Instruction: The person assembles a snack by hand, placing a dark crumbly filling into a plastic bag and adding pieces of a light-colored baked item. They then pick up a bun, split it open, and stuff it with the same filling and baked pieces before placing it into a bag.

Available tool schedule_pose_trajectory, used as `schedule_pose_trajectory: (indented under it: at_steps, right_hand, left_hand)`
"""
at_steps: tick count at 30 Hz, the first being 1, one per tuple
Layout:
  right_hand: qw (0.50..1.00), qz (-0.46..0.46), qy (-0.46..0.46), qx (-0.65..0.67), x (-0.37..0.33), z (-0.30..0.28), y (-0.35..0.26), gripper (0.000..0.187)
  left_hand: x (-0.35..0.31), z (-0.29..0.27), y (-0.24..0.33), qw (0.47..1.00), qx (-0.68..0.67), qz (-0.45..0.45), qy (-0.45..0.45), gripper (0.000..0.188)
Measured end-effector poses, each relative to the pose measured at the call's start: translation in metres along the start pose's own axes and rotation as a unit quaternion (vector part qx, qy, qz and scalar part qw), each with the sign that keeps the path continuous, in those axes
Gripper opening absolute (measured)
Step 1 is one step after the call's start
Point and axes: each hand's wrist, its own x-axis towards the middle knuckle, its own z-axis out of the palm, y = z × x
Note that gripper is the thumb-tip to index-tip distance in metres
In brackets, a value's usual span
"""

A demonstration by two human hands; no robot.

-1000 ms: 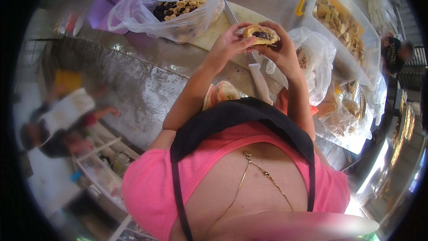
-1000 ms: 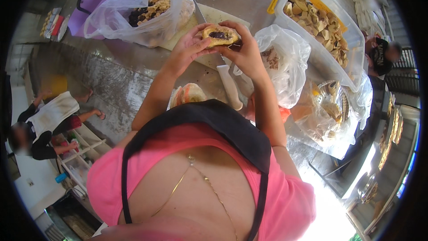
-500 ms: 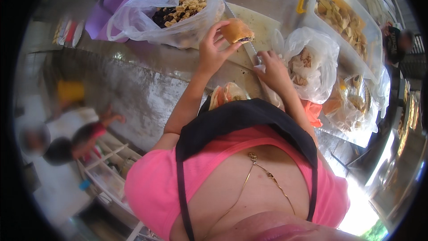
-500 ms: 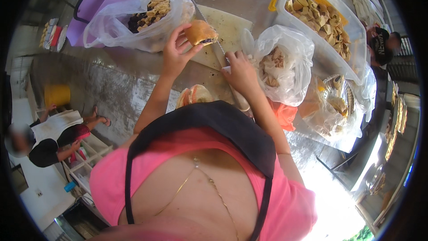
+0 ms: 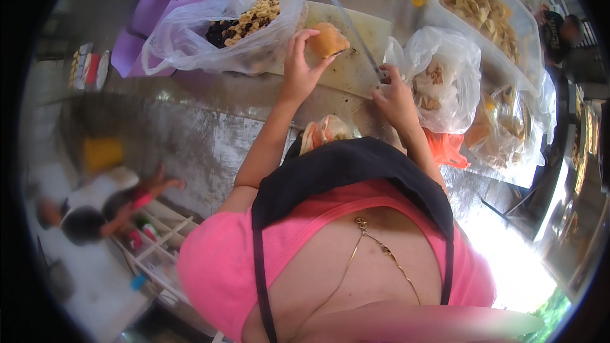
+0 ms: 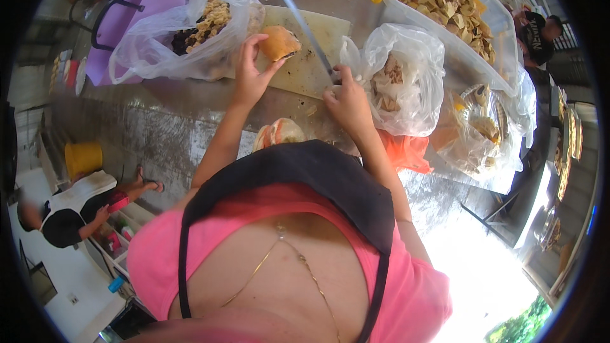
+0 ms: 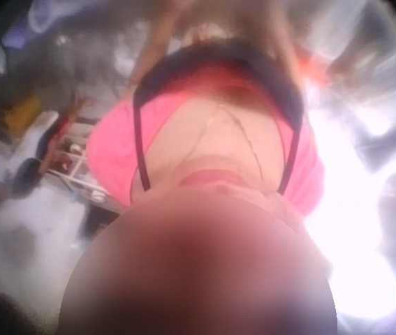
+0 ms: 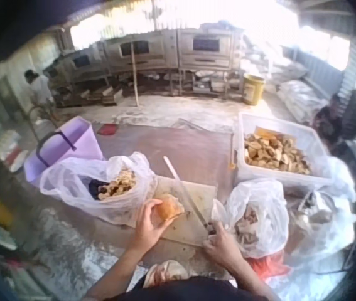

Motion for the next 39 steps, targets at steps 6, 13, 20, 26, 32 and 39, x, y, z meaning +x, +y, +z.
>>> schedule_pose_trajectory:
  at_steps: [6,13,20,26,32,39]
  right_hand:
    - [0.992,0.063,-0.005,0.109,-0.008,-0.008,0.006,0.048]
    - [0.985,0.069,-0.085,0.137,-0.013,-0.001,-0.005,0.045]
    - [0.980,0.057,-0.084,0.170,-0.010,0.001,-0.016,0.049]
    - [0.983,0.024,-0.092,0.155,-0.009,-0.008,-0.014,0.053]
    - [0.991,-0.001,-0.102,0.091,-0.011,-0.001,-0.013,0.058]
    - [0.989,0.004,-0.091,0.115,-0.008,-0.005,-0.014,0.061]
  left_hand:
    - [-0.003,-0.003,-0.024,0.980,0.184,0.080,-0.006,0.057]
    - [-0.004,-0.002,-0.026,0.990,0.138,0.039,-0.008,0.053]
    - [-0.002,0.007,-0.023,0.995,0.060,-0.061,0.056,0.046]
    - [0.013,0.016,-0.036,0.993,0.073,-0.040,0.085,0.046]
    - [0.031,0.022,-0.037,0.990,0.020,-0.097,0.099,0.043]
    - [0.050,0.016,-0.040,0.983,0.029,-0.165,0.077,0.037]
